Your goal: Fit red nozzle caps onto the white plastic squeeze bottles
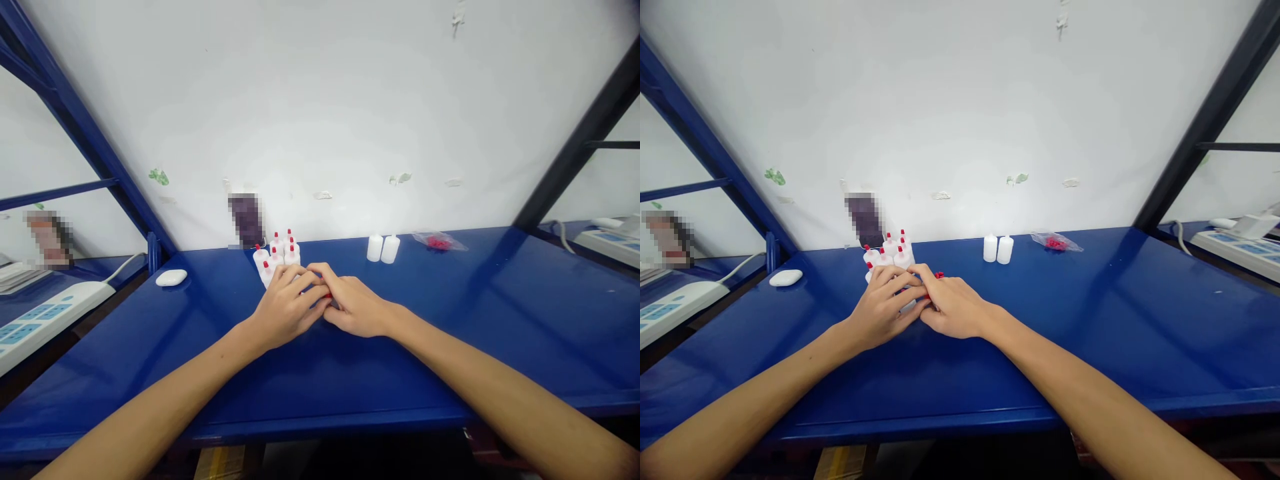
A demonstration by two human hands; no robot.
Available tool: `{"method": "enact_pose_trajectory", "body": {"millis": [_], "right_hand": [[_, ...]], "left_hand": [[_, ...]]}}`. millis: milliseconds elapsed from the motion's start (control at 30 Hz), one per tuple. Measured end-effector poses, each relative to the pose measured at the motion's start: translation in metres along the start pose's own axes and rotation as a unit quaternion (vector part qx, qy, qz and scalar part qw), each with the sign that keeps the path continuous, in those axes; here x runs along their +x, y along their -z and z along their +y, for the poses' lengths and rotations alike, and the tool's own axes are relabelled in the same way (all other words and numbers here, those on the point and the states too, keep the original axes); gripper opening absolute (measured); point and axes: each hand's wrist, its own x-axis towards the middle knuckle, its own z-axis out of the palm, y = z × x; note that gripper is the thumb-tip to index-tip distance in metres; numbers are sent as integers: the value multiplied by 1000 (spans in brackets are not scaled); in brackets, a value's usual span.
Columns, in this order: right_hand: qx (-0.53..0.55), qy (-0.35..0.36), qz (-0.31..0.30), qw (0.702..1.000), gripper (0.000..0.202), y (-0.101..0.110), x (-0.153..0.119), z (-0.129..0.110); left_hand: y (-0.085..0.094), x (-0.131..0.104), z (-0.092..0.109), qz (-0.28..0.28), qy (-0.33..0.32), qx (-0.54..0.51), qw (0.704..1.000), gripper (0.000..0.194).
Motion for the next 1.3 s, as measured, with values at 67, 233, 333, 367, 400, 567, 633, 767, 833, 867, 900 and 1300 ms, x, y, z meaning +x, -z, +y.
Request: {"method": "enact_pose_trajectory", "body": {"millis": [67,233,333,367,400,567,633,767,833,867,900,1300], "right_hand": [[18,5,-10,1000,61,1,0,1],[92,-13,-1,996,49,-1,1,1],[78,-2,13,997,45,-3,2,1],[68,4,19,997,44,-3,1,1],[60,9,23,998,44,-3,1,0],[76,51,47,995,44,-3,0,-5],[92,67,69,991,41,-4,1,-5],[78,24,97,992,36,-1,2,3],[29,-38,112,993,32,3,3,12],[-5,-73,116,991,30,5,3,17],[-41,-108,112,987,28,7,4,23],[-249,-207,-58,944,31,18,2,41]], "left_hand": [[2,0,-1,-25,-11,15,999,11],[1,-1,0,-82,-8,21,996,13],[-1,-2,2,-79,-10,20,997,13],[-2,-3,3,-69,-11,18,997,13],[-3,-3,4,-56,-12,16,998,12],[-3,-3,9,-17,-16,16,1000,11],[2,-1,7,-21,-25,17,999,14],[18,4,-11,-17,-17,55,998,12],[25,5,-23,-15,5,85,996,10],[28,5,-28,-18,12,96,995,10],[29,4,-32,-26,17,103,994,10],[20,2,-32,-109,34,101,988,15]]}}
